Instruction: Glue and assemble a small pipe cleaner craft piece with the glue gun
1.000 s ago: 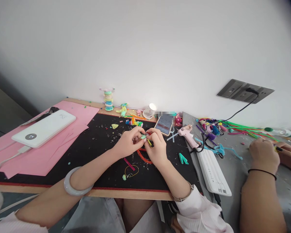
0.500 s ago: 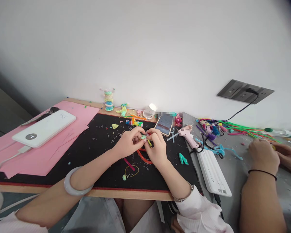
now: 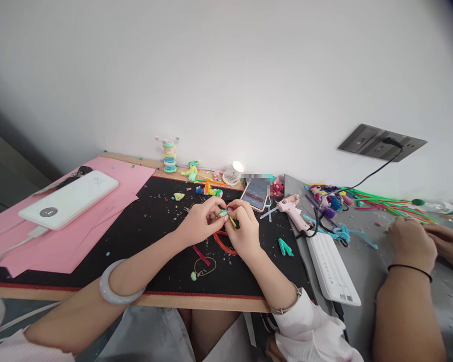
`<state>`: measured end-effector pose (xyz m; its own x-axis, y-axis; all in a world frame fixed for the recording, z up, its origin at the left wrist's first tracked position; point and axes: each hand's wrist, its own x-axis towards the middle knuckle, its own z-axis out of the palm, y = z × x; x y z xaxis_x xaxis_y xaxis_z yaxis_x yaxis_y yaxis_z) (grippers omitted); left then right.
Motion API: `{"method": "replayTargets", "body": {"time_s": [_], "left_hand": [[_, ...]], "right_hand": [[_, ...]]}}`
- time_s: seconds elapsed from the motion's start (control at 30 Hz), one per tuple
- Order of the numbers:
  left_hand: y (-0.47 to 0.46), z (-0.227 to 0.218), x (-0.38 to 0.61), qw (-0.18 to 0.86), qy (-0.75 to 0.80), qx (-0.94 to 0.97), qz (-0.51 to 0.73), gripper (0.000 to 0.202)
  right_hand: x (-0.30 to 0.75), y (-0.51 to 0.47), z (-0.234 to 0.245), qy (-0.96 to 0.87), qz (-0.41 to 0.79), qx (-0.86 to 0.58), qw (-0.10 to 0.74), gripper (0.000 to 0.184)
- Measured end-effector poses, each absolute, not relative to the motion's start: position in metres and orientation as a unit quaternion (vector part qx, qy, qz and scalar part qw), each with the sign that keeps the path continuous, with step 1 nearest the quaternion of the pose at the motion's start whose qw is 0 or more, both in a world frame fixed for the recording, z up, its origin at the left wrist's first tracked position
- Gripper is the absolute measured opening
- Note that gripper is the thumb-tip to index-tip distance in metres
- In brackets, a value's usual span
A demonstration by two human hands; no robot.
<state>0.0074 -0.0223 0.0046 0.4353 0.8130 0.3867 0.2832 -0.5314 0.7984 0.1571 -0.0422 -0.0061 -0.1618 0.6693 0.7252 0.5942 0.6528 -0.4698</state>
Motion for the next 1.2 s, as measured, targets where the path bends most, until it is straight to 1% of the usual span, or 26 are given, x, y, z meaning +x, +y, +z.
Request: {"method": "replayTargets", "body": {"time_s": [1.2], "left_hand": [[-0.0227,0.0055,0.0074,0.339,0.356,0.779,0.388,0.014]], "right_hand": [[0.1572,-0.0423,-0.0065,-0.762,0.042,-0.414,0.497,0.017]]}}
